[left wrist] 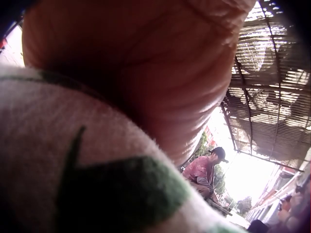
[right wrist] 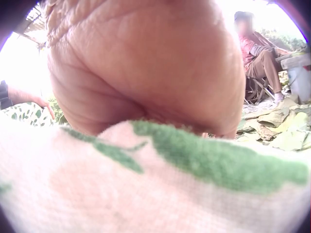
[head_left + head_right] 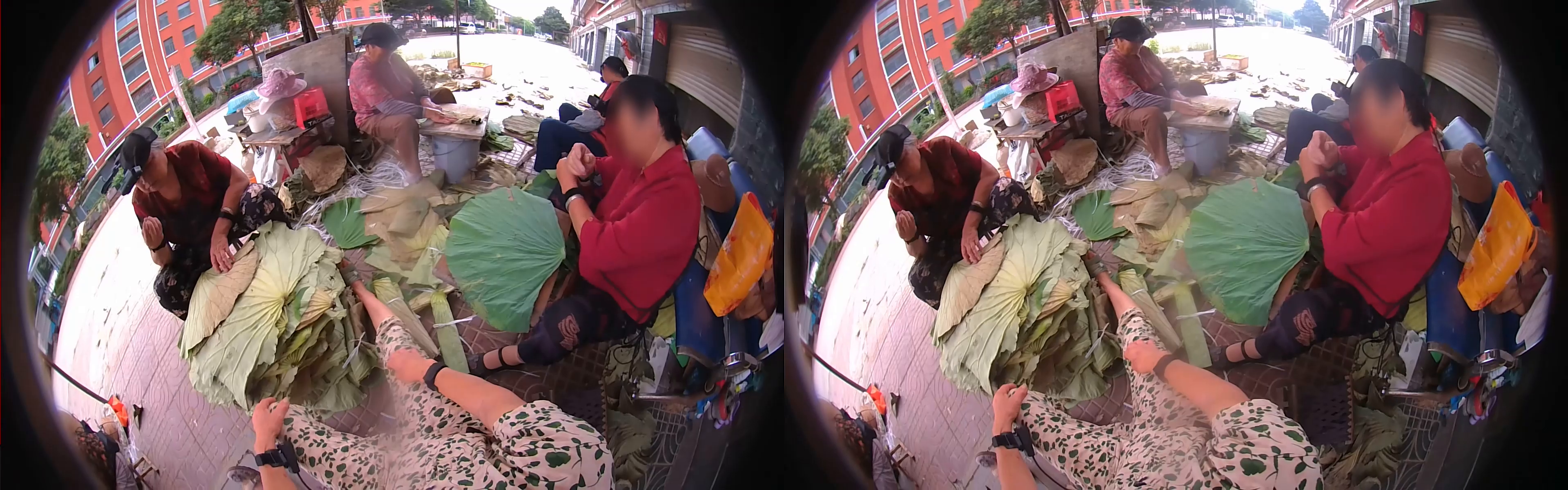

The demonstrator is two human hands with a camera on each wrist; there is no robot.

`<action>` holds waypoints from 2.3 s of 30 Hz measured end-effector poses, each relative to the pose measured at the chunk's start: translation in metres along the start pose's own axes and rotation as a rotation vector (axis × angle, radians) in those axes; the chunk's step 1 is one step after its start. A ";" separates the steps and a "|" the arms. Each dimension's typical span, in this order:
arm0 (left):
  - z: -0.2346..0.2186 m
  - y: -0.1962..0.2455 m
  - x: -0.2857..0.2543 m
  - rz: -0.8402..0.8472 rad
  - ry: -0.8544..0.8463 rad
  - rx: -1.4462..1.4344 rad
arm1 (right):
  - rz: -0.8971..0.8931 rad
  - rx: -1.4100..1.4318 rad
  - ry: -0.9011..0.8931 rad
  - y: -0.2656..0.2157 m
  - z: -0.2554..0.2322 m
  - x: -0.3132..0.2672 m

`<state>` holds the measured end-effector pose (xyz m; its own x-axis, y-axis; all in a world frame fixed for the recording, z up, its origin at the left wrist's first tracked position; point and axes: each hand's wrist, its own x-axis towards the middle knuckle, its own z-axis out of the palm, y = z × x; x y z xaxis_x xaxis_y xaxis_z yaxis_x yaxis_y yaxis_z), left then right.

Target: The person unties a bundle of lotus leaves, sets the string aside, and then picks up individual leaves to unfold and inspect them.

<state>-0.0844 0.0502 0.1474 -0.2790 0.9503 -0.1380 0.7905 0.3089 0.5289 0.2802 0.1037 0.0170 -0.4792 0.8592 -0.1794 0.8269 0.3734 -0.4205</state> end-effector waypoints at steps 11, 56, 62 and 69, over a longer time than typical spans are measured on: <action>-0.001 0.002 -0.001 0.016 0.004 0.004 | 0.009 0.002 -0.021 0.003 0.007 0.003; 0.004 -0.008 0.003 -0.012 -0.006 -0.017 | -0.006 0.010 0.023 0.003 0.003 0.001; 0.005 -0.008 0.005 0.017 -0.016 0.060 | -0.040 0.021 0.082 0.004 0.005 -0.001; -0.001 0.006 0.003 -0.013 -0.037 0.137 | -0.050 0.015 0.115 0.005 0.006 -0.001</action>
<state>-0.0813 0.0545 0.1510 -0.2717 0.9461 -0.1762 0.8545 0.3214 0.4080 0.2829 0.1026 0.0095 -0.4825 0.8742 -0.0553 0.7977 0.4125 -0.4400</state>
